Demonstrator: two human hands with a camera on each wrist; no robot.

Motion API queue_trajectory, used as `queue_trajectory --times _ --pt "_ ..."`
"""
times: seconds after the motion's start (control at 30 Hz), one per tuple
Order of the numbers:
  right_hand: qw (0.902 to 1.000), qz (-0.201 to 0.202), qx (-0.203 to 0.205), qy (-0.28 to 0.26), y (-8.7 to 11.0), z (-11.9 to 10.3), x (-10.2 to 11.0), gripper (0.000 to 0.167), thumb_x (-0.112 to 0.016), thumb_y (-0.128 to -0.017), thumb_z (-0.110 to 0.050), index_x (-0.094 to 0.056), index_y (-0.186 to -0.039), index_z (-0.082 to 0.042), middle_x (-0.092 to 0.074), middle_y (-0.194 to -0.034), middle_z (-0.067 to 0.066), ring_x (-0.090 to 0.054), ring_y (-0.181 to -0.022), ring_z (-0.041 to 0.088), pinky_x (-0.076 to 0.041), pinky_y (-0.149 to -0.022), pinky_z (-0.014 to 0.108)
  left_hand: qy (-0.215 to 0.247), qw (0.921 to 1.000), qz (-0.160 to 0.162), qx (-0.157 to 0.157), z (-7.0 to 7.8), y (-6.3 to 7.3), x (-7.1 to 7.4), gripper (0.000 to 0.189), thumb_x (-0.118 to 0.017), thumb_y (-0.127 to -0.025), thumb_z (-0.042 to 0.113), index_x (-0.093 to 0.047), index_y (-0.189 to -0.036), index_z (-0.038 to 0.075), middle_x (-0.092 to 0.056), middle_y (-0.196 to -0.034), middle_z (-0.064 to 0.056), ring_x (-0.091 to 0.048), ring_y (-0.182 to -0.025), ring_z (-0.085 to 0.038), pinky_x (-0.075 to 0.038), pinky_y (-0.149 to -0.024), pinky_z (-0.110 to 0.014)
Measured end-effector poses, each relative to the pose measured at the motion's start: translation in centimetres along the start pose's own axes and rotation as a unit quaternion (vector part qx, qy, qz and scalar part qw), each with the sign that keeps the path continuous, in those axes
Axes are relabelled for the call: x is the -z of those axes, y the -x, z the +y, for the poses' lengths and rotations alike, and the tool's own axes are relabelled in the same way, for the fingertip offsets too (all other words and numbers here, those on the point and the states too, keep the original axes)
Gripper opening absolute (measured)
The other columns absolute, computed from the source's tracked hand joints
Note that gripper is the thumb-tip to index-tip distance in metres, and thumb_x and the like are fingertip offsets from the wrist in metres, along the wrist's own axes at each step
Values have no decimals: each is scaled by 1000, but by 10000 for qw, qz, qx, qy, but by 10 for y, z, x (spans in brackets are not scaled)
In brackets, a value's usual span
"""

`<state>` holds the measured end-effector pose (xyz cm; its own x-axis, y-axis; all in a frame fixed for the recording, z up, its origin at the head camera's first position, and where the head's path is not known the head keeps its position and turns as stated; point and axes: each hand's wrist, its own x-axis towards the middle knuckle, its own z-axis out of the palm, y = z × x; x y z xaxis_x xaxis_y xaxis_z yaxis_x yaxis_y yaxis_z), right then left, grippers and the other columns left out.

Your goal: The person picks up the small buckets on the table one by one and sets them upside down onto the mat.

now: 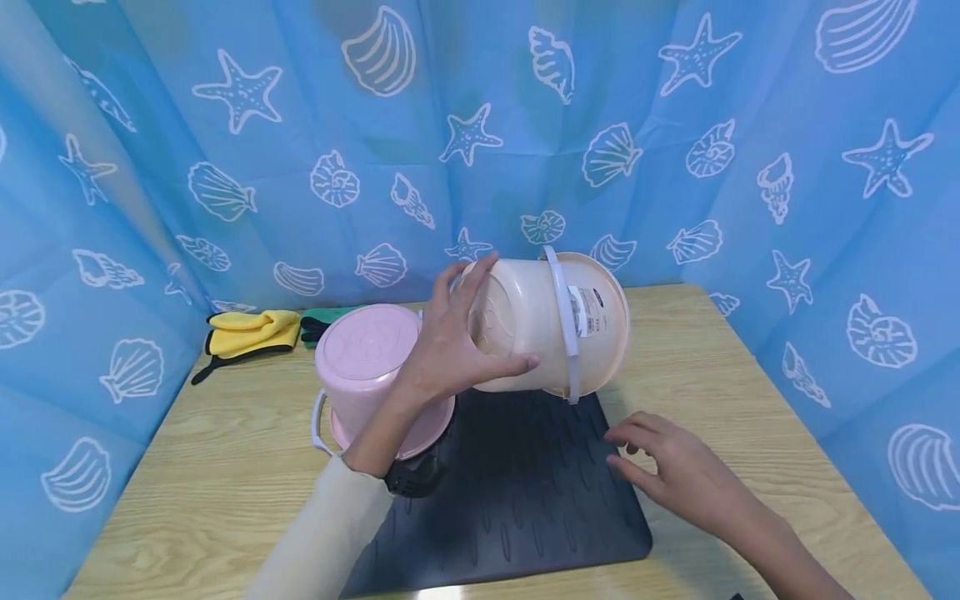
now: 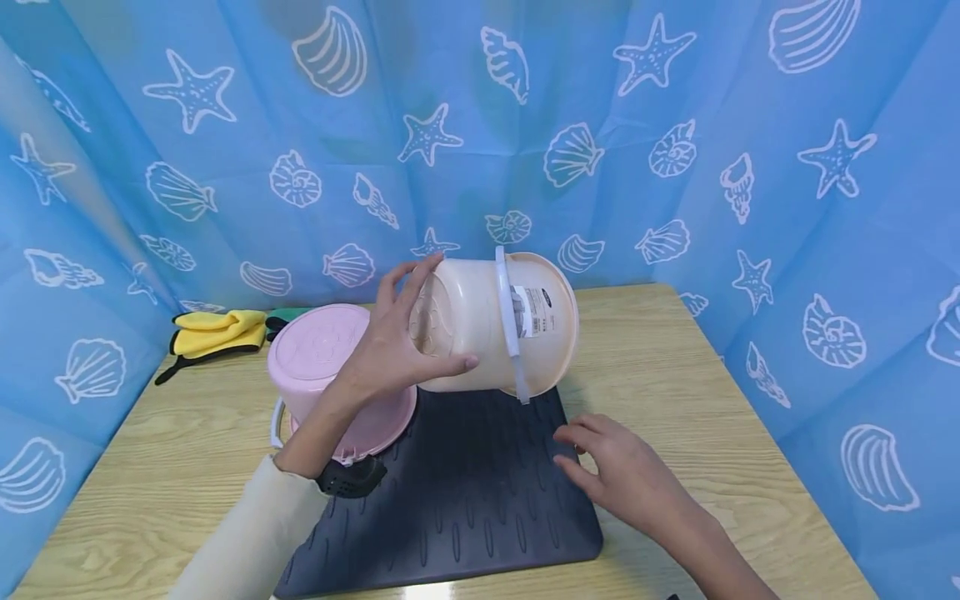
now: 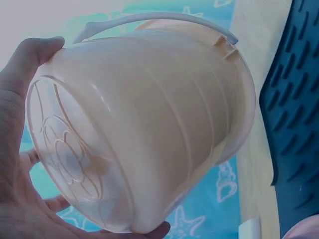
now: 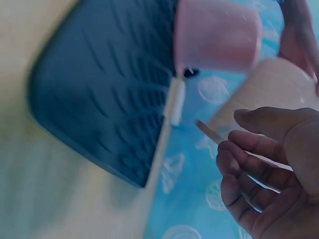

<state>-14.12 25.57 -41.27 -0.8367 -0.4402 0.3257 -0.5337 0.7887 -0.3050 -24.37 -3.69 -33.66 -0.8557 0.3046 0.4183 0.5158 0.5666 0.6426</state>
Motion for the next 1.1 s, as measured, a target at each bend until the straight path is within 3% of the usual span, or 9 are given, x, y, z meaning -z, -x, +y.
queue_trajectory --times 0.27,0.63,0.77,1.1 --pt "9952 -926 270 188 20 -4 -32 24 -81 -84 -21 -75 -105 -10 -64 -100 -4 -64 -87 13 -56 -71 29 -458 9984 -286 184 3 4 12 114 -84 -63 63 -22 -157 46 -17 -159 -7 -26 -139 -39 -42 -96 -64" --pt "9811 -1856 -206 -509 35 -3 -55 24 -82 -84 -27 -73 -103 -15 -52 -98 -11 -52 -83 4 -52 -70 29 -876 9905 -796 704 17 5 23 113 -78 -65 70 -16 -157 48 -14 -160 -7 -28 -134 -48 -44 -92 -66" --pt "9811 -1819 -355 -563 36 -1 -58 25 -83 -82 -25 -73 -103 -16 -51 -98 -12 -49 -83 3 -51 -71 29 -922 9880 -931 821 20 3 24 113 -78 -66 69 -16 -158 47 -13 -160 -9 -27 -134 -50 -44 -91 -67" --pt "9920 -1054 174 -670 41 5 -68 23 -84 -81 -21 -73 -100 -15 -53 -101 -11 -52 -88 5 -52 -73 32 -1025 9788 -1416 1065 21 -9 15 115 -78 -67 68 -15 -160 40 -13 -159 -13 -28 -135 -49 -42 -97 -63"
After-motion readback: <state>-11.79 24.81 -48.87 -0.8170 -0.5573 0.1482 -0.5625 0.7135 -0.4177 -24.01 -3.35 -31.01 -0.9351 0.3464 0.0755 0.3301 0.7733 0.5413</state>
